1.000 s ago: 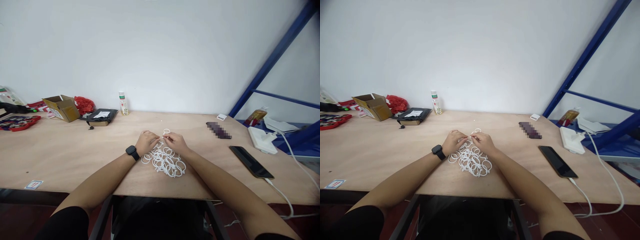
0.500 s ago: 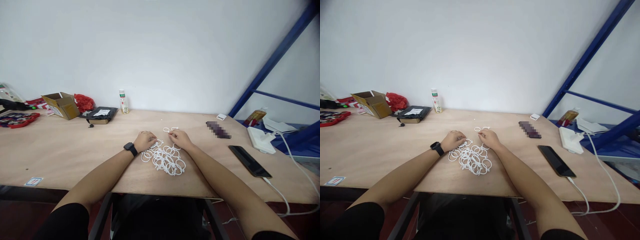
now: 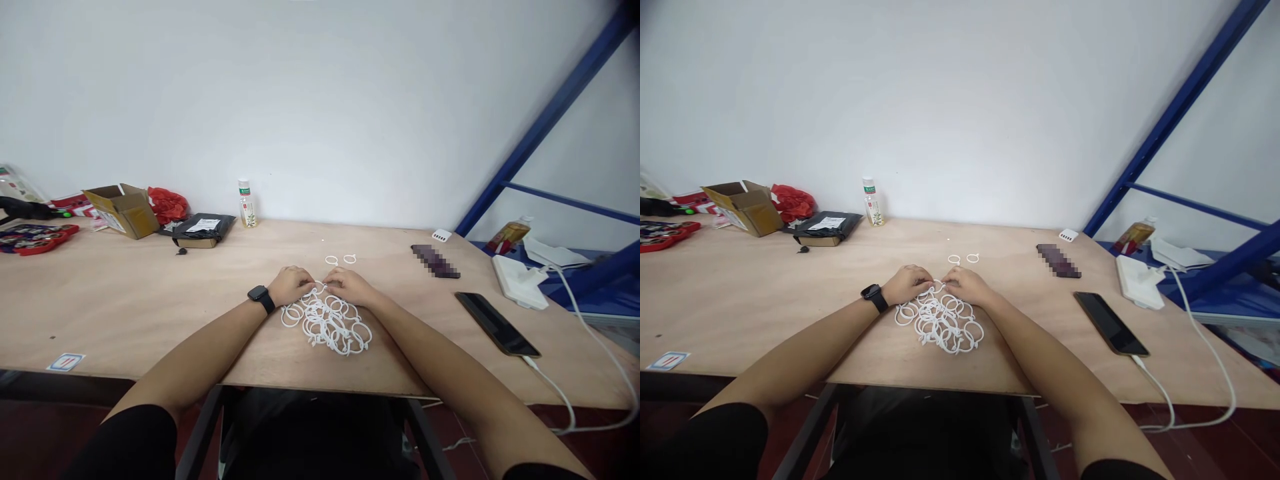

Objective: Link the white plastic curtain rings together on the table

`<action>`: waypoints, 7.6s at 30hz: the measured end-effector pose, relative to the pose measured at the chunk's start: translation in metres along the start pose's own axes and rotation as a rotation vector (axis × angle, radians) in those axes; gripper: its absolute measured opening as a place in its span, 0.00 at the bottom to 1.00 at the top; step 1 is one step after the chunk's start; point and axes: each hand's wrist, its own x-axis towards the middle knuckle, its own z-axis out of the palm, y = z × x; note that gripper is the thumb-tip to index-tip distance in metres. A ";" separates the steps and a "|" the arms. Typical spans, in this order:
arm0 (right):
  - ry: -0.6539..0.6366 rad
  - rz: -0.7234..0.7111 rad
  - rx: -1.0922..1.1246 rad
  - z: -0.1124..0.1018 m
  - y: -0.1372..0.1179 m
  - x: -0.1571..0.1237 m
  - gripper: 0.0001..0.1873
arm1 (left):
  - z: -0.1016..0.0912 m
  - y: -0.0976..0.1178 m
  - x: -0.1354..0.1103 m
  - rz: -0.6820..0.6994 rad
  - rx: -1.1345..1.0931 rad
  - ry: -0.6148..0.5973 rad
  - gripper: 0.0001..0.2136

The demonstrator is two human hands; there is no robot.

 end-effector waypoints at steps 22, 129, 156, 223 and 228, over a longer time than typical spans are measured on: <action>0.471 -0.119 0.113 0.000 -0.043 -0.002 0.08 | -0.006 0.016 -0.003 0.046 -0.021 0.246 0.19; 0.597 0.138 0.483 0.001 -0.029 -0.001 0.15 | -0.009 -0.001 -0.004 -0.044 -0.073 0.210 0.18; 0.612 0.396 0.591 0.008 0.004 0.008 0.14 | 0.003 0.009 0.007 -0.328 -0.898 0.472 0.18; 0.332 0.080 0.416 0.006 -0.045 0.000 0.10 | -0.008 0.022 -0.001 0.139 -0.086 0.229 0.09; 0.540 -0.022 0.078 -0.006 -0.026 0.001 0.09 | -0.013 0.007 0.001 -0.067 0.039 0.329 0.12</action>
